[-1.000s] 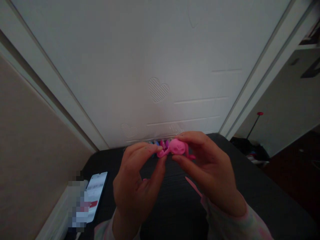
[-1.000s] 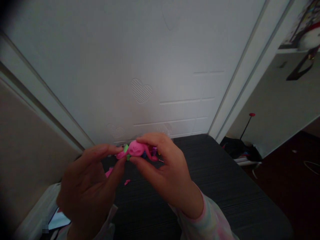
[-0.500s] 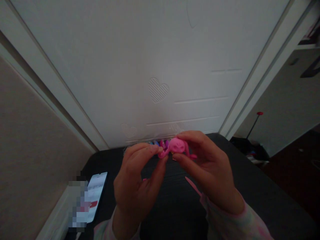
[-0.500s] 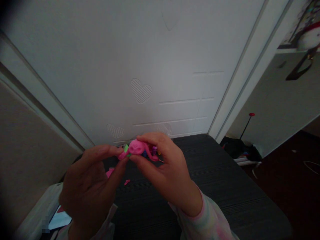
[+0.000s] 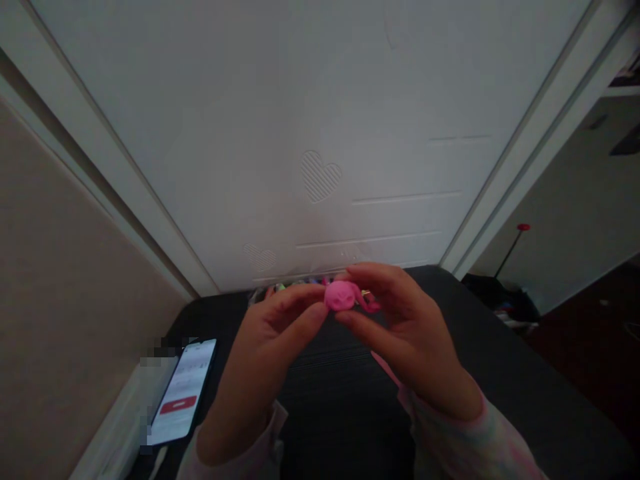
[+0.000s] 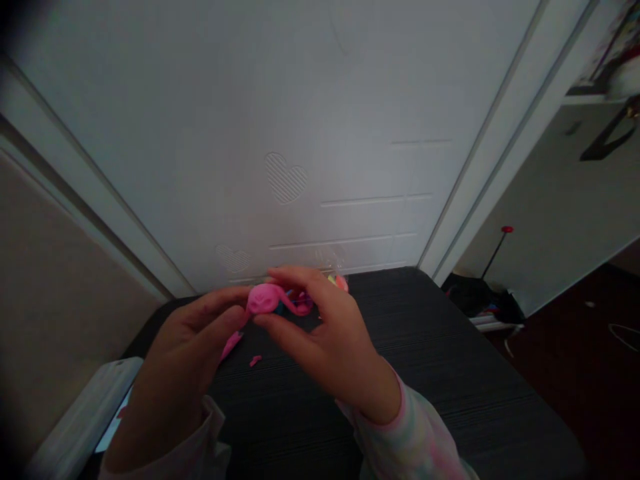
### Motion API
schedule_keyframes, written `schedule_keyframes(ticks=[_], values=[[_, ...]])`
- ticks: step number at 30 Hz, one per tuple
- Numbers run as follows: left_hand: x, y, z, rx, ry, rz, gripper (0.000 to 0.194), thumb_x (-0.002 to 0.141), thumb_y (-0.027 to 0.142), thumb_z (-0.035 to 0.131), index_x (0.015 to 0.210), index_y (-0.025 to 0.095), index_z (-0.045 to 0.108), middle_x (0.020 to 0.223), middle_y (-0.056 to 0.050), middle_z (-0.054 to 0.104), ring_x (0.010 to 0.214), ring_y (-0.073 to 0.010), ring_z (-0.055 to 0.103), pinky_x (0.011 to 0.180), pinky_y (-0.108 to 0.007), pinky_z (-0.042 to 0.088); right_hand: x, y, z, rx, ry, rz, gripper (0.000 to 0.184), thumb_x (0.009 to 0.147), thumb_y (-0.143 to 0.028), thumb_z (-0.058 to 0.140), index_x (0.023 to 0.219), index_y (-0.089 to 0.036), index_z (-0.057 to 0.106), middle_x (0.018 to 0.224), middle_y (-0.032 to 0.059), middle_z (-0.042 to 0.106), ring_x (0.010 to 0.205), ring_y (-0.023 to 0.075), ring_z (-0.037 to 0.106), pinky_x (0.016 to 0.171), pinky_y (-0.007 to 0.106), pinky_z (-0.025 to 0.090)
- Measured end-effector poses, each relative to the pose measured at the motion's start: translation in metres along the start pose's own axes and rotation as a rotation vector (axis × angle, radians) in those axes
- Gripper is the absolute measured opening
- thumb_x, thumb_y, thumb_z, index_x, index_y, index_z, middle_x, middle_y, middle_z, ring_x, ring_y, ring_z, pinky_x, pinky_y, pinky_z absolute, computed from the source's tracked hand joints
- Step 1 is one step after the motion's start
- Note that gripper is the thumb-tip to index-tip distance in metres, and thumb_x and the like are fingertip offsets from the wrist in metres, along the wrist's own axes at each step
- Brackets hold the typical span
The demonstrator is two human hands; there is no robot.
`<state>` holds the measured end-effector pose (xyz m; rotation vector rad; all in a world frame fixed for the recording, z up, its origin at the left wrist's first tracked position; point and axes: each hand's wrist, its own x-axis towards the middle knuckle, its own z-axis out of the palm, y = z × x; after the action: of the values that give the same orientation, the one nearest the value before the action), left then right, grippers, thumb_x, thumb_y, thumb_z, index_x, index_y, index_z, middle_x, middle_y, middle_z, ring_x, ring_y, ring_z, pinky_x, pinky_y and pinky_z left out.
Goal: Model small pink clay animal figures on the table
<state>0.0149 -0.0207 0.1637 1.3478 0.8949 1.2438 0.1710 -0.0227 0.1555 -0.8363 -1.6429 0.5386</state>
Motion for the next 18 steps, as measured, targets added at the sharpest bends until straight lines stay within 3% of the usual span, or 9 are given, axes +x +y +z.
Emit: schedule_keyframes(ticks=[6, 11, 18], values=[[0.002, -0.005, 0.002, -0.109, -0.025, -0.021, 0.019, 0.076, 0.019, 0.062, 0.091, 0.028, 0.069, 0.083, 0.005, 0.072, 0.075, -0.0083, 0.065, 0.068, -0.015, 0.047, 0.002, -0.001, 0.002, -0.014, -0.039, -0.012, 0.027, 0.076, -0.023, 0.064, 0.101, -0.026, 0.055, 0.096, -0.0022, 0.063, 0.091, 0.0118, 0.057, 0.075, 0.023, 0.045], [0.004, -0.007, 0.002, -0.168, -0.034, 0.029, 0.014, 0.074, 0.019, 0.064, 0.085, 0.027, 0.070, 0.085, 0.004, 0.071, 0.082, -0.0103, 0.064, 0.071, -0.016, 0.047, 0.002, -0.001, 0.004, 0.001, -0.027, 0.001, 0.024, 0.076, -0.024, 0.064, 0.099, -0.025, 0.056, 0.095, -0.0018, 0.062, 0.089, 0.0124, 0.057, 0.074, 0.025, 0.045], [0.011, -0.011, -0.003, -0.237, -0.015, -0.070, 0.015, 0.069, 0.028, 0.067, 0.081, 0.022, 0.071, 0.079, 0.001, 0.071, 0.079, -0.0126, 0.063, 0.072, -0.019, 0.047, 0.003, 0.000, 0.003, -0.023, -0.046, 0.007, 0.022, 0.076, -0.024, 0.064, 0.096, -0.024, 0.056, 0.091, -0.0026, 0.061, 0.083, 0.0112, 0.056, 0.071, 0.025, 0.044]])
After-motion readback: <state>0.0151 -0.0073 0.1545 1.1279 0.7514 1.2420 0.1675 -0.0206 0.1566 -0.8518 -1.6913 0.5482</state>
